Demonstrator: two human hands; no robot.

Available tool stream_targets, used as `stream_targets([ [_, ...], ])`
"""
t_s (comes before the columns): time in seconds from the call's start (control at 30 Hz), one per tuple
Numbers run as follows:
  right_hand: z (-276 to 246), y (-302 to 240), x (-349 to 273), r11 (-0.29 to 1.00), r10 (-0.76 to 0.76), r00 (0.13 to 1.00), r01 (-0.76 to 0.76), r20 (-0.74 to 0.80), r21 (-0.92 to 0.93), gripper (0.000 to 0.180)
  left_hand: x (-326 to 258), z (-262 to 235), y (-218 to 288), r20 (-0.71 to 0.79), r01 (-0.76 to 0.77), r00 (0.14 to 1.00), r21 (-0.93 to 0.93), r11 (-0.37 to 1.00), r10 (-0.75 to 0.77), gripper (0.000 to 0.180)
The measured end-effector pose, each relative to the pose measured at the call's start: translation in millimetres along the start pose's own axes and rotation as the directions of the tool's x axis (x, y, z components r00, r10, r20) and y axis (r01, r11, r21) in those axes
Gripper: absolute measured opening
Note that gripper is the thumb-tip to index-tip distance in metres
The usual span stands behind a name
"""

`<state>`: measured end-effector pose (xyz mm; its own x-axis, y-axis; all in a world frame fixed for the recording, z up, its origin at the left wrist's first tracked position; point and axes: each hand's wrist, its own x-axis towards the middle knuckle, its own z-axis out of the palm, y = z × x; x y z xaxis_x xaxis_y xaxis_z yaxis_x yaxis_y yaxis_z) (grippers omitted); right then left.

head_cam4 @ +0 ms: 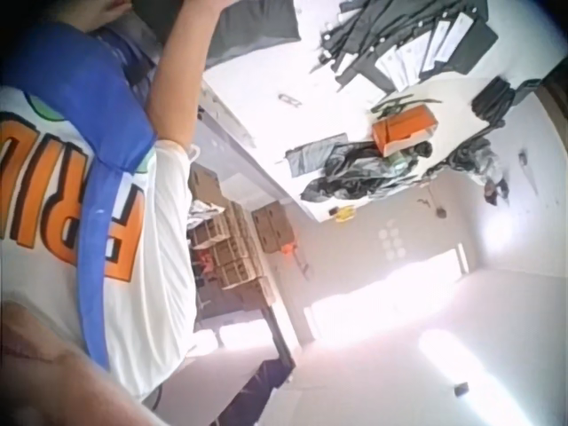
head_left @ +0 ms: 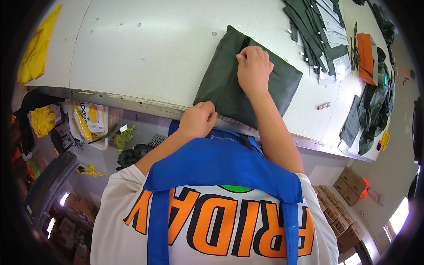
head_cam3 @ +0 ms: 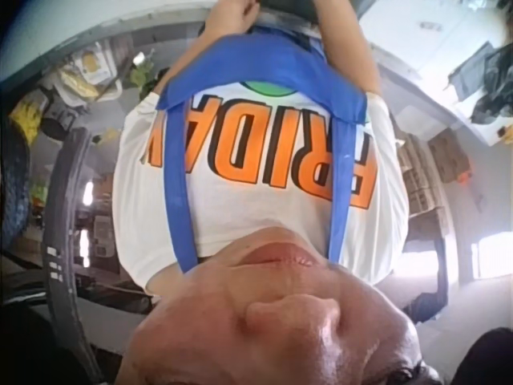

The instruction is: The person folds a dark green garment on a white table, smooths the fabric, and uses a small blade to cut a seam or tag. The person then folds the garment into a compact rectangle.

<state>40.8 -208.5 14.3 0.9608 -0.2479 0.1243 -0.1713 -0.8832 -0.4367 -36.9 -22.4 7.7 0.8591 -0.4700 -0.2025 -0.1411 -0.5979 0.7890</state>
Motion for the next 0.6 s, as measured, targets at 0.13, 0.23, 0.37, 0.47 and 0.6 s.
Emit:
stream_targets([
  [0.13, 4.8, 1.3, 9.4, 0.999, -0.004, 0.999, 0.002, -0.035, -0.036, 0.009, -3.0, -2.8, -2.7, 0.039, 0.030, 0.999, 0.004, 1.000, -0.030, 0.012],
  [0.23, -3.7, 7.4, 34.8, 0.999, -0.006, 0.993, 0.000, -0.122, -0.053, 0.010, -10.0, 1.2, -7.7, 0.091, 0.065, 0.994, 0.000, 0.998, -0.065, 0.012],
  [0.37, -4.1, 21.4, 36.2, 1.000, -0.001, 0.999, 0.002, -0.045, 0.015, 0.010, -10.3, 0.7, -13.8, 0.109, 0.036, 0.993, 0.010, 0.999, -0.037, 0.014],
  [0.47, -0.7, 20.7, 27.5, 0.998, -0.043, 0.993, 0.048, -0.109, 0.042, 0.008, 0.3, -11.0, -12.3, 0.174, -0.022, 0.985, 0.026, 0.999, 0.017, 0.014],
  [0.6, -0.3, 11.9, 4.3, 0.991, -0.132, 0.984, 0.135, -0.121, 0.016, 0.006, 29.9, -28.4, 2.0, 0.070, -0.110, 0.991, -0.051, 0.993, 0.114, 0.012],
])
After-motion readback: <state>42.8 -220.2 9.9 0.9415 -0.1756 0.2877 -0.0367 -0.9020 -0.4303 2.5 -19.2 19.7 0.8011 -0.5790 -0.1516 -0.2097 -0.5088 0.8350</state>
